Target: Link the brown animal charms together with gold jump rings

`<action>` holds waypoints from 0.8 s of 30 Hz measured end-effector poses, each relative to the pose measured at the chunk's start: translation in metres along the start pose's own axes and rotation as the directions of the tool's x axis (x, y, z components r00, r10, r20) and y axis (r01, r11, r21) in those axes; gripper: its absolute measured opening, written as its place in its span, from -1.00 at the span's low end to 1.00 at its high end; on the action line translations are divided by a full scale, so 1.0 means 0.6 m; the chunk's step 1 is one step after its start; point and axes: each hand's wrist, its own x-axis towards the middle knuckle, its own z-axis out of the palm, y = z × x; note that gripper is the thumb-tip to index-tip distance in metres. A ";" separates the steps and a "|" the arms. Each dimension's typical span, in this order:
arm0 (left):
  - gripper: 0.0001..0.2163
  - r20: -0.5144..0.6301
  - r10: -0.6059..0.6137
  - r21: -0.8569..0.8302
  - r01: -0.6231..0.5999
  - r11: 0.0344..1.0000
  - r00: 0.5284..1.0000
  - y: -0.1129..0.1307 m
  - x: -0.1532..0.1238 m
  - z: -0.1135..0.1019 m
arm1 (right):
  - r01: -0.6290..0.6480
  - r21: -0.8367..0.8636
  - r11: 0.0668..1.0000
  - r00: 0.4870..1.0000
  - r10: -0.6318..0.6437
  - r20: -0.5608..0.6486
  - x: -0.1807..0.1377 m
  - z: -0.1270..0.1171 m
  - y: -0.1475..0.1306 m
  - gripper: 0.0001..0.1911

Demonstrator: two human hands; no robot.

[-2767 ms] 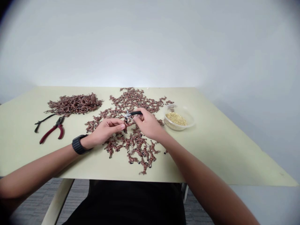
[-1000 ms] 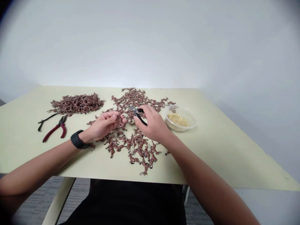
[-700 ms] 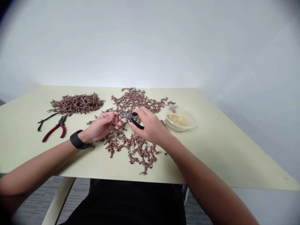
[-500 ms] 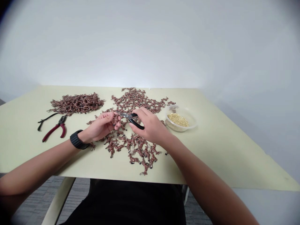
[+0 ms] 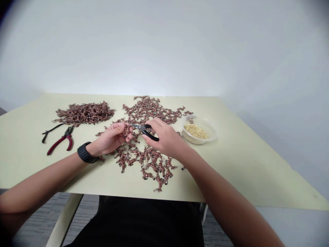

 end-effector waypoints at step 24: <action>-0.70 -0.018 -0.033 -0.042 0.032 0.999 0.999 -0.002 -0.002 0.003 | -0.010 0.019 1.000 1.000 0.010 -0.011 -0.001 0.003 -0.006 -0.68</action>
